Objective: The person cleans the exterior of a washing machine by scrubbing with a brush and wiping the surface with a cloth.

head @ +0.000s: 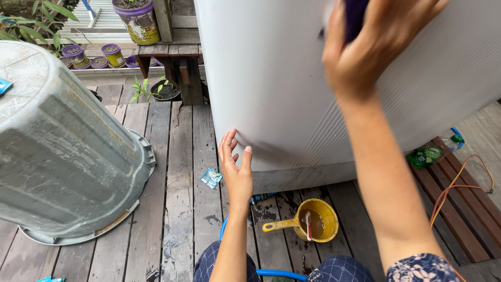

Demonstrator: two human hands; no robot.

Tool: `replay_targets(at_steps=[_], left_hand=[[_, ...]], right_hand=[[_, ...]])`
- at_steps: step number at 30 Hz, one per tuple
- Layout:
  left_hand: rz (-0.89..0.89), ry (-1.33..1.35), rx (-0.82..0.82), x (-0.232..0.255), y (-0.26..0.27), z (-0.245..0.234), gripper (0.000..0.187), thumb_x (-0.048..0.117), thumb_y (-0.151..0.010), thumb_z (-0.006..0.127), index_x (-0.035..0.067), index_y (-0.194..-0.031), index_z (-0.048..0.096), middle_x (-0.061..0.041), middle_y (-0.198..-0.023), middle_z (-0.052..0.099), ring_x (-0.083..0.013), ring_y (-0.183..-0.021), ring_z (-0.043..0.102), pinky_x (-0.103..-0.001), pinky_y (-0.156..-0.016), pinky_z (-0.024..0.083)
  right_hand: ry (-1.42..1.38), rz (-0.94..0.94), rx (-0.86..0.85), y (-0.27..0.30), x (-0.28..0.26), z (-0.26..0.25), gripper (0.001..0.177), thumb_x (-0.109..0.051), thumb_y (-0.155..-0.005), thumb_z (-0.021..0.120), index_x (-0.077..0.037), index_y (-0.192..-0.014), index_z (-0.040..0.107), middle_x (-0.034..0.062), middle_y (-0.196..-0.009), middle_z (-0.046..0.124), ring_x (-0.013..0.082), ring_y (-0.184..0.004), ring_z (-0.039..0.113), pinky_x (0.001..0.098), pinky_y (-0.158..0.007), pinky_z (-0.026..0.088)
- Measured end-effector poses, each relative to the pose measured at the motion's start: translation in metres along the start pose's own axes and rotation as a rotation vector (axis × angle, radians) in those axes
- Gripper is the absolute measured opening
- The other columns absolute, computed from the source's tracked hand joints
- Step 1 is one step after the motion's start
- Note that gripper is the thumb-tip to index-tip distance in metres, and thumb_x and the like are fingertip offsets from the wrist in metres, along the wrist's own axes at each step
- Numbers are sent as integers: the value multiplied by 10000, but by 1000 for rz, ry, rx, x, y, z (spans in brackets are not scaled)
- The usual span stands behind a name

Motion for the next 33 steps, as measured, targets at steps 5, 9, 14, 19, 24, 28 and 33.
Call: replay_targets(at_steps=[5,9,14,19,24,28,33], left_hand=[[18,12,-4,-2,2,-2,559,250,-958,631,159,-1487,478,-104,-1551,445,-283,-1367,521,-458,-1079,455],[39,101,9,-6,-1,-1,499,236,-998,589,137,-1480,503,-112,-1554,450,-275,-1363,535,-423,-1086,473],[-27,316,-1,-11,-6,-4,453,213,-1017,539,95,-1454,516,-113,-1500,510,-255,-1392,505,-397,-1129,433],[-104,405,73,-11,-7,-15,422,185,-1004,536,83,-1413,533,-102,-1452,548,-225,-1369,492,-371,-1151,392],[-114,488,123,-15,-10,-23,397,172,-1009,542,81,-1395,551,-106,-1422,568,-221,-1362,510,-363,-1146,414],[-143,520,151,-19,-9,-21,393,169,-1014,545,73,-1395,555,-108,-1393,568,-215,-1327,507,-357,-1111,413],[-150,489,183,-24,-8,-19,389,204,-1008,521,77,-1374,548,-65,-1404,559,-181,-1330,499,-350,-1109,403]], right_hand=[[-96,-306,-67,124,-70,-25,402,-397,-1068,416,-289,-1434,541,98,-1195,614,336,-1214,485,554,-982,333],[-129,-529,-207,189,-106,-37,290,-362,-1076,629,-401,-1362,606,-101,-1179,621,184,-1178,501,367,-953,334],[-54,-527,-176,133,-102,-38,300,-327,-1091,608,-364,-1388,630,-70,-1216,653,191,-1146,506,381,-919,321],[56,-266,-31,14,-60,-20,346,-429,-1085,597,-291,-1399,552,117,-1319,596,402,-1292,401,589,-1099,247],[-93,-172,-39,25,-76,-9,497,-347,-1061,508,-174,-1520,433,179,-1440,562,363,-1383,441,590,-1110,294],[-63,-367,-35,125,-118,-12,367,-405,-1095,590,-294,-1442,548,31,-1159,589,314,-1144,492,515,-931,321],[-207,-753,-297,290,-152,-7,281,-427,-1057,586,-341,-1325,590,-75,-1251,563,127,-1227,508,415,-1056,269]])
Point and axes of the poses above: each hand's wrist, its own y-axis away from the middle knuckle, its own z-axis out of the palm, x = y × z, the point moved 5 cm from there along -y, towards the middle knuckle
